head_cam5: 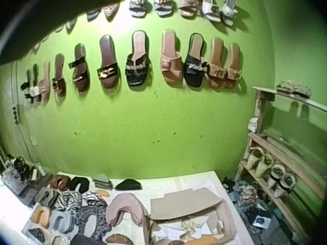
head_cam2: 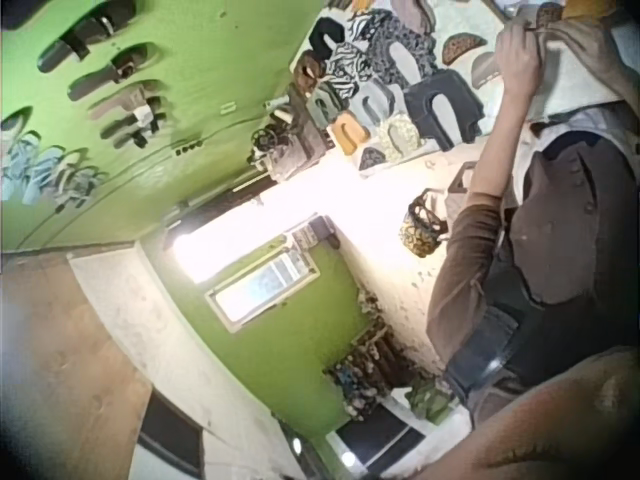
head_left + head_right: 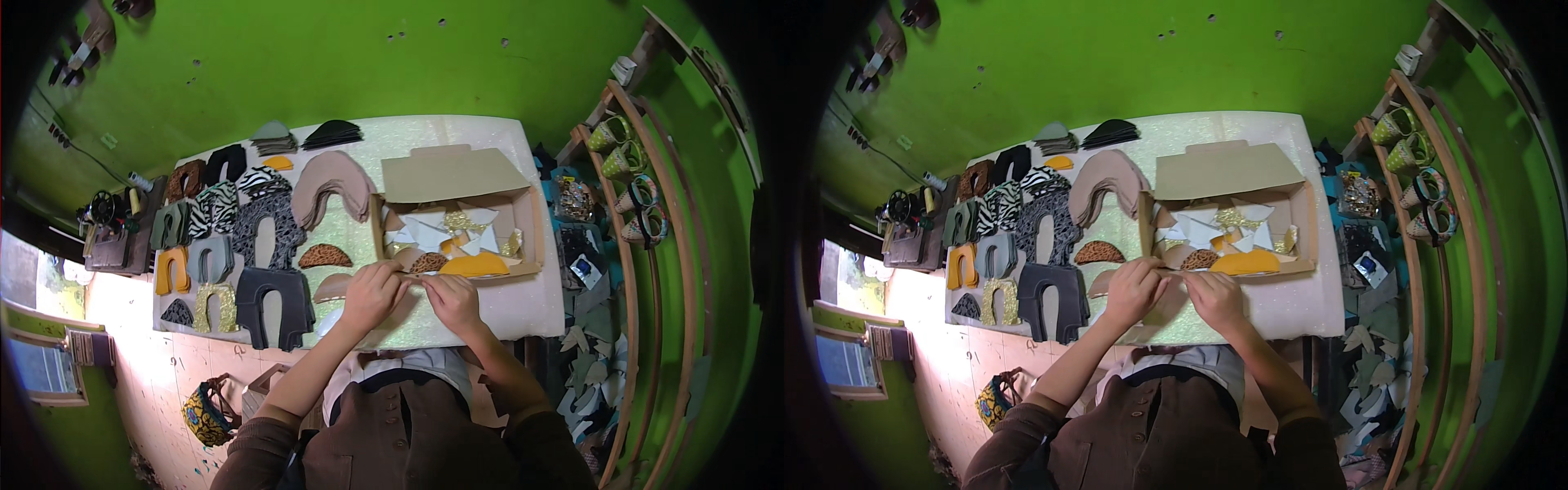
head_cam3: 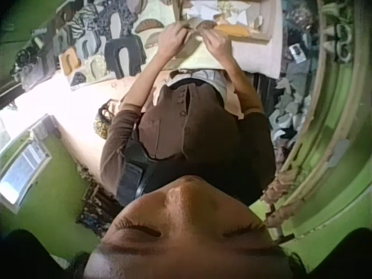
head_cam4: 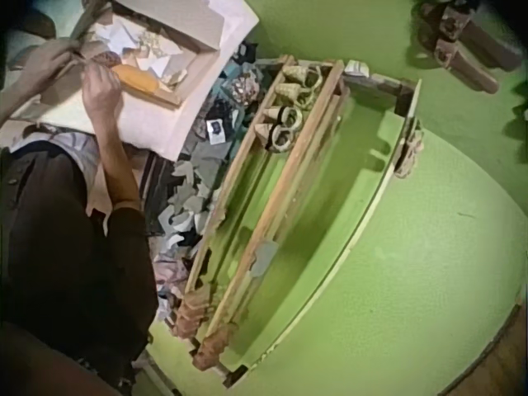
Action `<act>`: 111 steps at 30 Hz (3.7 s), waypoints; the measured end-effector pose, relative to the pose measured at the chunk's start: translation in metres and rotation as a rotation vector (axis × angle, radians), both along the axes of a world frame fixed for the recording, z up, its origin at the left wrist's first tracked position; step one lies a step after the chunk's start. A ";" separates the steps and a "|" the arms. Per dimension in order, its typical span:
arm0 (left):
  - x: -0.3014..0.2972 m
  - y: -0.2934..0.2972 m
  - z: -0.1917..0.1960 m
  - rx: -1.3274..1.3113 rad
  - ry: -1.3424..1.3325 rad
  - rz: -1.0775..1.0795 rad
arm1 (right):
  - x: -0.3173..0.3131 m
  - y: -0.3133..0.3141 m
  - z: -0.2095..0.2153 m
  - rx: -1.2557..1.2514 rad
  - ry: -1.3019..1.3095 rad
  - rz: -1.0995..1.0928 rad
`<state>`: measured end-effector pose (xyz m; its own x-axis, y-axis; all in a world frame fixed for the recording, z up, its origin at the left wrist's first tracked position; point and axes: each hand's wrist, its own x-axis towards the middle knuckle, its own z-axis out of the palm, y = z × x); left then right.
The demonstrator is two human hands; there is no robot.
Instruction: Organizing various shaped fabric or leather shoe components from a box onto a table workspace.
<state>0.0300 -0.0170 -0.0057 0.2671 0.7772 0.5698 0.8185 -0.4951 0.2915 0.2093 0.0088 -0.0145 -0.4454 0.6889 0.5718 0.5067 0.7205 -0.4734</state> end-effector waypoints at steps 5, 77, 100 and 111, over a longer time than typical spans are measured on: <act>0.030 0.042 0.004 -0.009 -0.022 0.056 | 0.043 0.033 0.006 -0.083 0.035 -0.096; 0.034 0.100 -0.022 -0.591 -1.031 0.282 | 0.024 0.152 -0.049 -0.440 -0.648 0.248; 0.050 0.093 -0.013 -0.848 -1.317 0.097 | 0.073 0.135 0.024 0.296 0.088 0.157; 0.056 0.086 -0.001 -1.169 -1.572 -0.135 | 0.078 0.125 0.011 0.436 -0.120 0.184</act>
